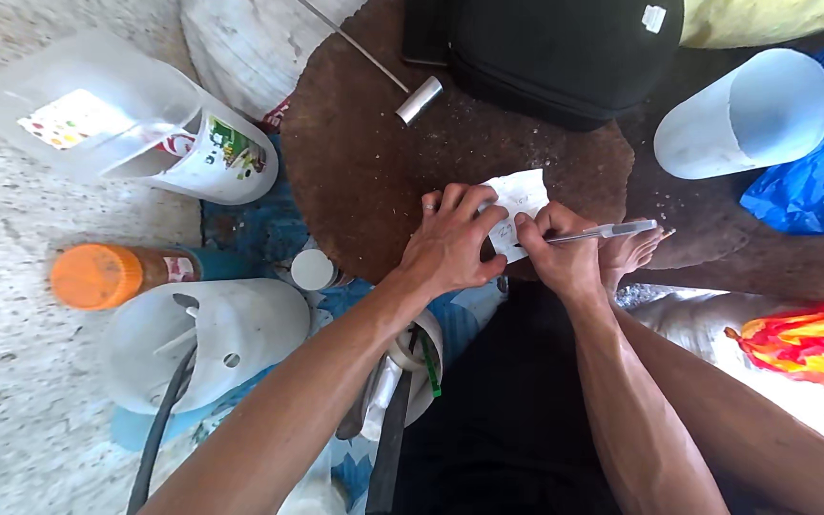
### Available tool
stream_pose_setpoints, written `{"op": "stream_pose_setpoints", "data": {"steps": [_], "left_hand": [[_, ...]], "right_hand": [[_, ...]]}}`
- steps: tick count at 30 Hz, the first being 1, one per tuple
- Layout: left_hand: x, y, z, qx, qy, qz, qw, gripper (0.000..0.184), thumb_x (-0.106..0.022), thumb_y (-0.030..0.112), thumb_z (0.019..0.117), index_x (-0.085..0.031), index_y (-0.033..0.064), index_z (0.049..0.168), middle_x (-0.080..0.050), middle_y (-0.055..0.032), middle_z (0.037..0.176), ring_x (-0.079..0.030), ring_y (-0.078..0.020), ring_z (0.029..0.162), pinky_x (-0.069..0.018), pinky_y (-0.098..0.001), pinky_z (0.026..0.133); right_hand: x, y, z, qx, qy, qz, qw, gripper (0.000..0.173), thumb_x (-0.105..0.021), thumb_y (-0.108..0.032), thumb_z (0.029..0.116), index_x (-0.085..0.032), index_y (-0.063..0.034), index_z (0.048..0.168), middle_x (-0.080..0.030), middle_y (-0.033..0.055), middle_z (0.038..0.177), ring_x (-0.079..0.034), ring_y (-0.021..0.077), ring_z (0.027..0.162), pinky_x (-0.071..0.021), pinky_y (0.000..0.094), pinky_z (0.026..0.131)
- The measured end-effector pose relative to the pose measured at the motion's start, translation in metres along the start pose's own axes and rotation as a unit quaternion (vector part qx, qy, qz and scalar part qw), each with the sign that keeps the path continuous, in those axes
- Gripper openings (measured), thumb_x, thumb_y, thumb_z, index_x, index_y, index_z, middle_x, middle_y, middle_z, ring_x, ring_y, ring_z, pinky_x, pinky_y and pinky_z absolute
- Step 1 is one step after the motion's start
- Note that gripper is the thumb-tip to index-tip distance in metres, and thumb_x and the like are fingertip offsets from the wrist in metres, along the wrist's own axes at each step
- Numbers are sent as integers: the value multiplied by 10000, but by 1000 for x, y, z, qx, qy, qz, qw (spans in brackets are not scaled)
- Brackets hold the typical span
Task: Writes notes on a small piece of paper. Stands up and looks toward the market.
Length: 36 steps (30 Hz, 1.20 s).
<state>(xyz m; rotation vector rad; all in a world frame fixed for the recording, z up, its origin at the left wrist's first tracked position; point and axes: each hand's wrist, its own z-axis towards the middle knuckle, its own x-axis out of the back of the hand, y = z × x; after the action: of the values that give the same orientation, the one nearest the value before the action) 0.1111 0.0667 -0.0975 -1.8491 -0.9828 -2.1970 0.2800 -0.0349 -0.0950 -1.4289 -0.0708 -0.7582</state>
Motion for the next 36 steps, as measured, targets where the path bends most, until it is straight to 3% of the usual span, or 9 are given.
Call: {"op": "stream_pose_setpoints", "data": {"steps": [7,11,14,27,36], "left_hand": [[-1,-1,1,0,-1,4,1000,554,-644,588,804,-657,295,1273,-543,11,1407,-445,-266,1323,-300,-529,1063],[0,-1,2,1,-7,6,1000,560,-636,594,813,-650,302,1290,-530,19,1423,-434,-259,1333,-297,-529,1068],[1,1,1,-7,3,3,1000,561,-671,566,792,-679,259,1261,-544,-24,1414,-446,-302,1324,-309,-574,1065],[-5,-2,0,-11,23,19,999,566,-632,596,797,-686,266,1254,-560,-19,1391,-468,-290,1294,-328,-554,1043],[-4,-2,-1,-11,24,34,999,551,-623,602,804,-680,288,1255,-559,-4,1384,-459,-281,1303,-293,-577,1053]], "right_hand": [[-4,1,-1,21,-10,-95,995,343,-654,-229,958,-511,-133,661,-483,-17,548,-450,94,452,-352,290,419],[1,2,-1,16,24,2,1000,325,-667,-192,957,-522,-131,672,-508,-33,570,-465,50,464,-380,223,421],[3,0,0,15,75,90,993,291,-652,-140,962,-526,-139,700,-524,-48,597,-472,28,480,-387,190,429],[1,2,1,-10,80,97,992,317,-647,-160,969,-504,-142,687,-507,-39,577,-460,47,464,-377,204,419],[1,-2,3,-13,75,83,994,312,-648,-173,968,-521,-132,686,-520,-30,591,-479,60,476,-400,219,429]]}}
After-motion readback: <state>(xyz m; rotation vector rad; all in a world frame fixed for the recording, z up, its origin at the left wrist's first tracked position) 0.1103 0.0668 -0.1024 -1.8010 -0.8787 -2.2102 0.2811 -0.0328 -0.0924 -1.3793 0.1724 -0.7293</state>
